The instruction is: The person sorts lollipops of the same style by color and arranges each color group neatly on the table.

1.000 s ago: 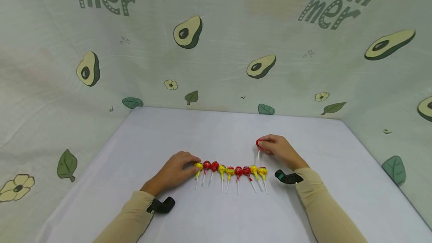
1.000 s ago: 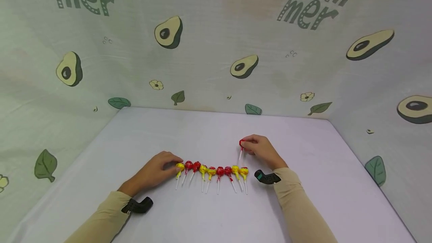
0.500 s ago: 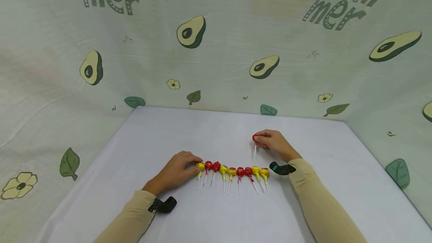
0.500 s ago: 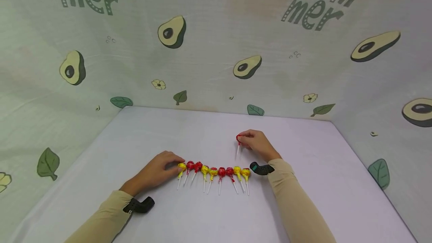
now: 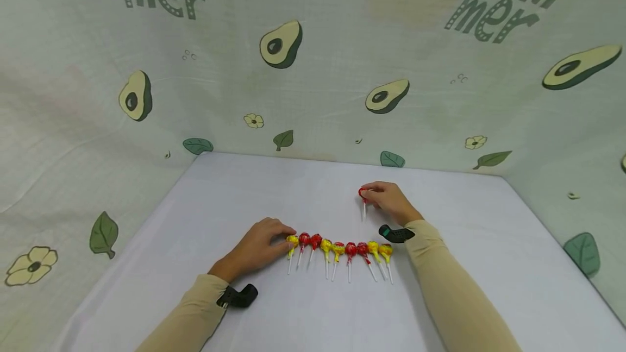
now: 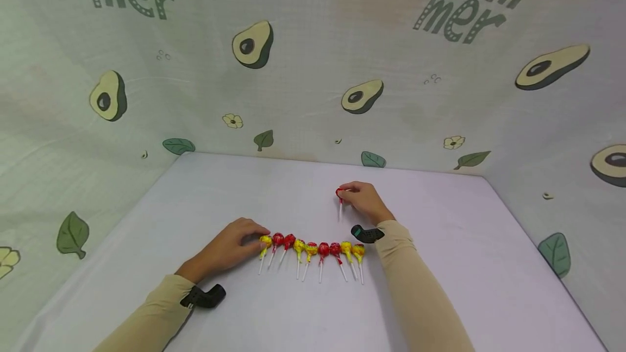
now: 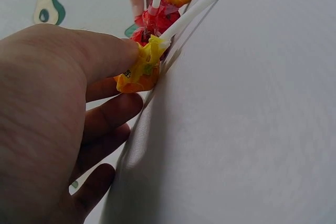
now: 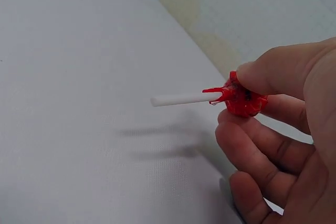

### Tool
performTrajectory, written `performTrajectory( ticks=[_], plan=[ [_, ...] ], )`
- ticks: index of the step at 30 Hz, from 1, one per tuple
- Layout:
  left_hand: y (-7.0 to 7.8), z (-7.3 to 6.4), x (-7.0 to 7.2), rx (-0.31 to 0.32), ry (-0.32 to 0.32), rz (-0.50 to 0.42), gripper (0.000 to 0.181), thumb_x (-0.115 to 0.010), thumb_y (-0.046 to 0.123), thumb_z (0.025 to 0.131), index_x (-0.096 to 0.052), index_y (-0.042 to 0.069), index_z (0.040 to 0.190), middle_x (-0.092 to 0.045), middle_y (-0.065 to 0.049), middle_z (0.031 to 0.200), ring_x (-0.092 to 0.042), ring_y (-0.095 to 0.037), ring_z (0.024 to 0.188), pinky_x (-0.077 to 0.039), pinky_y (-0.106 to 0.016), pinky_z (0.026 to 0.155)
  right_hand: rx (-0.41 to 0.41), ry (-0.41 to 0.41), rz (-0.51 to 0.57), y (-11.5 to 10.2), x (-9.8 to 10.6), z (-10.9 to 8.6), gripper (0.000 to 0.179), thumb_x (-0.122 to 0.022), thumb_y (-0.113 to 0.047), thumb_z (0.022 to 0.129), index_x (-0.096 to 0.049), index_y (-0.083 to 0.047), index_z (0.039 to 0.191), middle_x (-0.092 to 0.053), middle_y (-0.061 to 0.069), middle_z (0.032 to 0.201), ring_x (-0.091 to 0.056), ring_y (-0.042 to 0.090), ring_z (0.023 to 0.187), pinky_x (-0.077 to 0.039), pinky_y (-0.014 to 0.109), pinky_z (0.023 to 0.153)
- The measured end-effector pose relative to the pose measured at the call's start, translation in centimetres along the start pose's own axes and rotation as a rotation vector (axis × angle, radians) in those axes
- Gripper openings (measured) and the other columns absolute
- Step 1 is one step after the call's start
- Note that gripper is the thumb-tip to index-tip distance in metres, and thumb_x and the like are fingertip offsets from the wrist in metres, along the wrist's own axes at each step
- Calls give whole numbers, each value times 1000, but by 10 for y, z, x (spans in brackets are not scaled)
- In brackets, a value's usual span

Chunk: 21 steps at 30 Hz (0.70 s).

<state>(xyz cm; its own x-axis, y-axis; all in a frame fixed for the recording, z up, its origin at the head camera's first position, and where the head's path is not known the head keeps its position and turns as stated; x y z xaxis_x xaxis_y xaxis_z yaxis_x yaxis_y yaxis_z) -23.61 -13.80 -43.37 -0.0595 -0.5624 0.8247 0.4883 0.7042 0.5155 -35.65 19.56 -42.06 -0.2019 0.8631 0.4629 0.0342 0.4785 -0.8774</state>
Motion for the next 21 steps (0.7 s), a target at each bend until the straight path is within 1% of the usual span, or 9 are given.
performTrajectory(
  ticks=[8, 13, 17, 21],
  plan=[
    [-2, -1, 1, 3, 6, 5, 27, -74, 26, 92, -72, 21, 118, -65, 11, 109, -56, -13, 110, -46, -41, 96, 7, -17, -32, -3, -6, 10, 38, -65, -35, 98, -66, -9, 125, -68, 9, 111, -61, 26, 101, -46, 34, 83],
    [-2, -2, -2, -7, -6, -8, 27, -73, 27, 92, -72, 20, 118, -66, 11, 109, -56, -13, 110, -47, -41, 95, 5, -28, -25, -5, -10, 13, 38, -65, -34, 98, -66, -8, 125, -69, 10, 111, -61, 26, 101, -45, 34, 83],
    [-2, -1, -3, -27, -3, 5, 27, -73, 28, 92, -72, 21, 118, -66, 11, 110, -56, -13, 110, -46, -40, 95, 10, -8, -24, -7, -14, 17, 37, -66, -32, 97, -66, -7, 124, -70, 10, 109, -62, 26, 100, -44, 35, 83],
    [-2, 0, -2, -45, 10, 16, 26, -73, 28, 93, -72, 21, 118, -65, 10, 109, -56, -13, 110, -46, -40, 95, 29, 8, -49, -12, -19, 21, 36, -66, -30, 97, -67, -5, 123, -70, 11, 109, -62, 26, 101, -44, 35, 84]
  ],
)
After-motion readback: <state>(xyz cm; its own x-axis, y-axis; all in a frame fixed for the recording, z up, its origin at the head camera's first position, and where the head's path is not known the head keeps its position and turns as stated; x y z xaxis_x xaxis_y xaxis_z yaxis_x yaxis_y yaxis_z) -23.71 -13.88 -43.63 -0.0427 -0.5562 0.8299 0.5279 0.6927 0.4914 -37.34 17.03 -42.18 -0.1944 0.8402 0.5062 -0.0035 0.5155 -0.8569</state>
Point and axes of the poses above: each hand's wrist, its own z-axis towards the middle knuckle, its own x-axis out of the back of the hand, y = z × x, the point moved 4 cm from there along z, towards the middle knuckle
